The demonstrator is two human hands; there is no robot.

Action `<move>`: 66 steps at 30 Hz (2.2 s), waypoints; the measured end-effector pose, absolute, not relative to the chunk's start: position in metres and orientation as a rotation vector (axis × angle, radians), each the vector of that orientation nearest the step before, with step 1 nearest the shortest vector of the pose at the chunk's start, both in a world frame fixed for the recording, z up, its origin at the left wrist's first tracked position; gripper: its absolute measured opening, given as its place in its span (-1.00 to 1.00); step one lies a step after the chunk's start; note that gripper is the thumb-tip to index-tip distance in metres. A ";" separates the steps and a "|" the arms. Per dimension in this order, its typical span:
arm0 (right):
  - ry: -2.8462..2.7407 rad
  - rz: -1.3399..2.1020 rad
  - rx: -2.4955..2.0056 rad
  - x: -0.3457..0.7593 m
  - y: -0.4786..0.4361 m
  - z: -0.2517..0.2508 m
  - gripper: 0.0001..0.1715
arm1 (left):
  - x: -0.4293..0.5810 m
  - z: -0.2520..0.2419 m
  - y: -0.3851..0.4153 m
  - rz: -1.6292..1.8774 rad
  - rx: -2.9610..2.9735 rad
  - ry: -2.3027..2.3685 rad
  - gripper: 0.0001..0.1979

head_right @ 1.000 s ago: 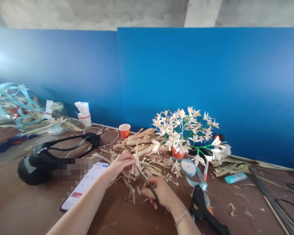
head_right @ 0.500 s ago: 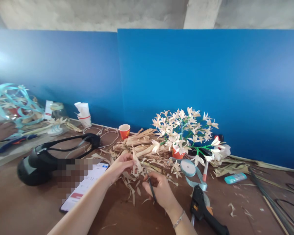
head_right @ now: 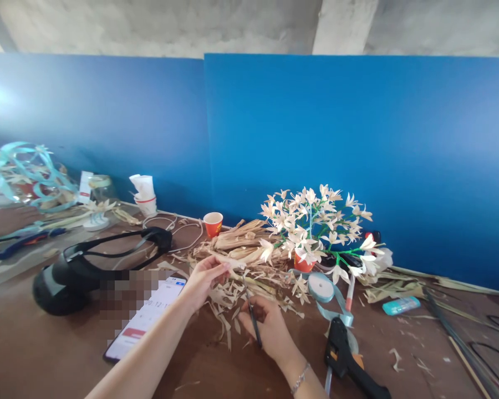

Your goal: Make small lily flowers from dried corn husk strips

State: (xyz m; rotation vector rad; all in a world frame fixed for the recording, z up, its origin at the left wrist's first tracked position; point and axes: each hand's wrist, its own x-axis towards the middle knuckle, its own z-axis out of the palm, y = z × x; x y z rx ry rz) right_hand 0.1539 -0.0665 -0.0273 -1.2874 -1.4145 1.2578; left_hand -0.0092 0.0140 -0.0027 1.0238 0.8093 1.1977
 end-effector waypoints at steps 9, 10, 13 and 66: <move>-1.418 1.221 -1.188 0.151 -0.068 -0.031 -0.66 | -0.005 0.002 0.008 1.278 0.940 0.650 -0.78; -1.414 1.222 -1.189 0.150 -0.068 -0.032 -0.67 | -0.004 0.003 0.007 1.286 0.914 0.608 -0.77; -1.404 1.196 -1.219 0.149 -0.067 -0.032 -0.67 | -0.001 0.004 0.005 1.309 0.837 0.559 -0.75; -1.333 1.088 -1.212 0.136 -0.071 -0.023 -0.74 | 0.045 -0.020 -0.020 1.489 0.603 0.824 -0.71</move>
